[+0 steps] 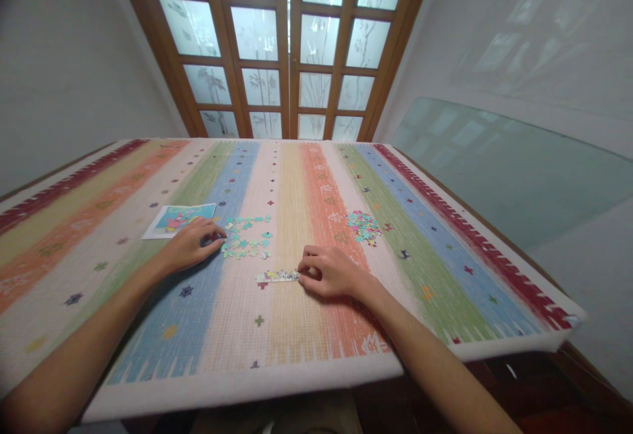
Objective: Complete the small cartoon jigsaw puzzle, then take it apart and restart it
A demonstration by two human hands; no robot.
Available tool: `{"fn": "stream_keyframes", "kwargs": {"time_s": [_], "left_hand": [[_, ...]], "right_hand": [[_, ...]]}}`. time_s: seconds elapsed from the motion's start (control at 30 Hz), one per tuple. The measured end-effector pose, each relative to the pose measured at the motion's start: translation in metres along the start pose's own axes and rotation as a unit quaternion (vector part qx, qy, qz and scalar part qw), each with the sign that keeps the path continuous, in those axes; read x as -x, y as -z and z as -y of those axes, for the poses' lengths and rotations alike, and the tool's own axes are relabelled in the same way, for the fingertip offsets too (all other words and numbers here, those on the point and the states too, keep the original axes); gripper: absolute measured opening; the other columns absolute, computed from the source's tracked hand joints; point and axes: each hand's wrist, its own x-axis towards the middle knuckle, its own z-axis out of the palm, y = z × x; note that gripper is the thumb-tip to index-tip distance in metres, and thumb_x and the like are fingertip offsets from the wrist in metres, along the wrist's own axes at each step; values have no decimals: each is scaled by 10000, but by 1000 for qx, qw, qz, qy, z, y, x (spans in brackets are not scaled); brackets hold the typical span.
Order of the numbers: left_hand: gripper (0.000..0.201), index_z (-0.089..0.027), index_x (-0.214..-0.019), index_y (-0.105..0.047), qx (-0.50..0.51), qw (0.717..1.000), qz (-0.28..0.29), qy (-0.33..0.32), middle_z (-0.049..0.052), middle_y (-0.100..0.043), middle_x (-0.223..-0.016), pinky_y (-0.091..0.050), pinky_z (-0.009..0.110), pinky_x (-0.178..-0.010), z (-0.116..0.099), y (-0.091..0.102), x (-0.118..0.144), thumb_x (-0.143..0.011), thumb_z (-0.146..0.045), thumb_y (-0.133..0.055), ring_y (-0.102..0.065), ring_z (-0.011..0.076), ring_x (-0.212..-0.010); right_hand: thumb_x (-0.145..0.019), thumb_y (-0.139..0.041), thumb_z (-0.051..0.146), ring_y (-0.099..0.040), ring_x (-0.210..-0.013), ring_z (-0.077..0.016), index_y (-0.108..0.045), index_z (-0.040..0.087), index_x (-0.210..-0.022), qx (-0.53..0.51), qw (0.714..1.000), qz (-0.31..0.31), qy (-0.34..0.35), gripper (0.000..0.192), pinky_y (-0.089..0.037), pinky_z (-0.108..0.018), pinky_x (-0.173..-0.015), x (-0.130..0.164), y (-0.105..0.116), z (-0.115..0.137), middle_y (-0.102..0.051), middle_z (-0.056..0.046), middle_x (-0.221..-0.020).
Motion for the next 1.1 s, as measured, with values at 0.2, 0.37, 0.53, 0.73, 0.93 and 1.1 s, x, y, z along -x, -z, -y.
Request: {"fn": "stream_keyframes", "kwargs": {"time_s": [0.2,0.37,0.53,0.73,0.93,1.1], "left_hand": [[222,-203,-913,-670,55,998,-28,-25,40,-615,-809,-433,390,-827,-19,-4,-1,-953,-354,-512,-554,223,-814],[193,-209,-1010,-697,82,993,11,-80,56,-620,-899,-455,377,-847,-49,-17,-2,-948,-322,-553,-562,232,-909],[200,-199,-1039,-691,67,994,24,-80,66,-619,-928,-466,389,-857,-58,-24,-3,-966,-298,-533,-549,237,-923],[193,-208,-978,-723,63,994,22,-83,63,-596,-883,-460,376,-815,-54,-23,-3,-956,-293,-551,-547,239,-910],[95,-196,-890,-678,95,993,24,-65,59,-604,-898,-460,397,-857,-56,-23,-5,-896,-268,-616,-544,246,-930],[45,-201,-809,-599,130,991,-5,-34,45,-631,-860,-456,416,-873,-65,-25,-8,-819,-189,-641,-547,241,-906]], "right_hand": [[-920,-610,253,-534,-684,-143,-715,180,-893,-6,1000,-3,-1,130,-402,-300,-662,0,0,0,-594,-36,-820],[-917,-609,247,-538,-691,-150,-713,181,-885,0,1000,-5,3,127,-405,-303,-663,-1,-1,1,-595,-39,-811],[-922,-613,254,-535,-691,-149,-711,182,-890,3,1000,-3,2,126,-405,-302,-661,-1,-1,1,-597,-39,-818],[-925,-616,264,-547,-689,-152,-725,185,-890,3,1000,-6,-4,139,-409,-308,-661,0,-1,0,-617,-45,-817],[-911,-616,245,-557,-672,-149,-734,175,-838,9,999,-45,-19,155,-407,-309,-648,-3,-3,1,-647,-57,-801],[-928,-601,246,-565,-677,-156,-726,179,-809,10,997,-73,-31,185,-406,-310,-641,-6,-4,4,-648,-55,-783]]}}
